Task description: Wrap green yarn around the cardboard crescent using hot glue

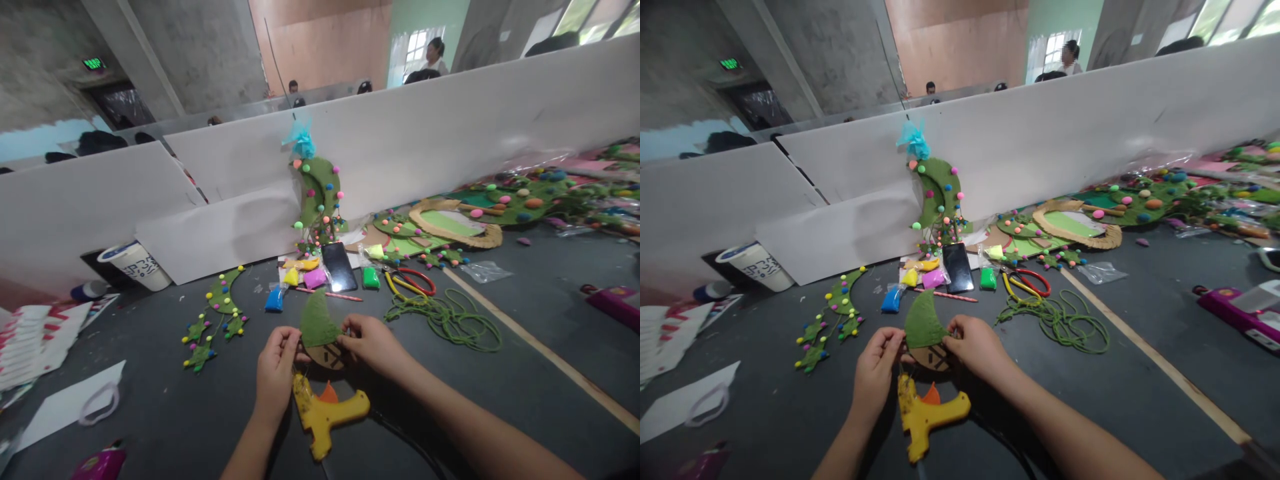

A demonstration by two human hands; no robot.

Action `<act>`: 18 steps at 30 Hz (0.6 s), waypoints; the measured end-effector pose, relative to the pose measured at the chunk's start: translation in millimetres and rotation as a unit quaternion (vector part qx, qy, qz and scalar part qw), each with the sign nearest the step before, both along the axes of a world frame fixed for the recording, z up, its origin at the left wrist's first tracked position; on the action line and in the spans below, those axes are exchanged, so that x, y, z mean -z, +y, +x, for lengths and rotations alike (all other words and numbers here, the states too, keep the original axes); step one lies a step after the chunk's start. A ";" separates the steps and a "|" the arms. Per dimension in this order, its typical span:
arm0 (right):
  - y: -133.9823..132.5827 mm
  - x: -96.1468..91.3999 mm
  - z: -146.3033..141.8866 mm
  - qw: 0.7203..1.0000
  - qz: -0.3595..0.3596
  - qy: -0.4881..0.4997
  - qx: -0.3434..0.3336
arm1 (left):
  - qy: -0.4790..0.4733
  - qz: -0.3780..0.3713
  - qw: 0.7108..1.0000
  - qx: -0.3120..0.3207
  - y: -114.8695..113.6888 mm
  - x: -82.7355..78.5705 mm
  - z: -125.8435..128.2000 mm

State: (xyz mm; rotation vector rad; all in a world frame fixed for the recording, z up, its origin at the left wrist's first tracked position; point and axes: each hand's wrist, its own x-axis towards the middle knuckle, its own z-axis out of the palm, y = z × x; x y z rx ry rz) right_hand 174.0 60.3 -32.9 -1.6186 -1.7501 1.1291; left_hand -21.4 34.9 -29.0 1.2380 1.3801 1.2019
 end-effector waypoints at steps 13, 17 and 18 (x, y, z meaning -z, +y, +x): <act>-2.0 2.0 -4.2 1.000 -0.001 -0.002 -0.015 | 0.070 0.017 0.997 -0.002 -1.8 -1.6 -0.2; 0.9 5.3 -2.2 1.000 -0.007 0.005 -0.014 | 0.047 0.001 0.999 0.018 1.6 0.1 2.2; 1.4 5.8 -2.0 1.000 -0.009 0.007 -0.015 | 0.042 0.000 0.999 0.019 1.8 0.9 3.2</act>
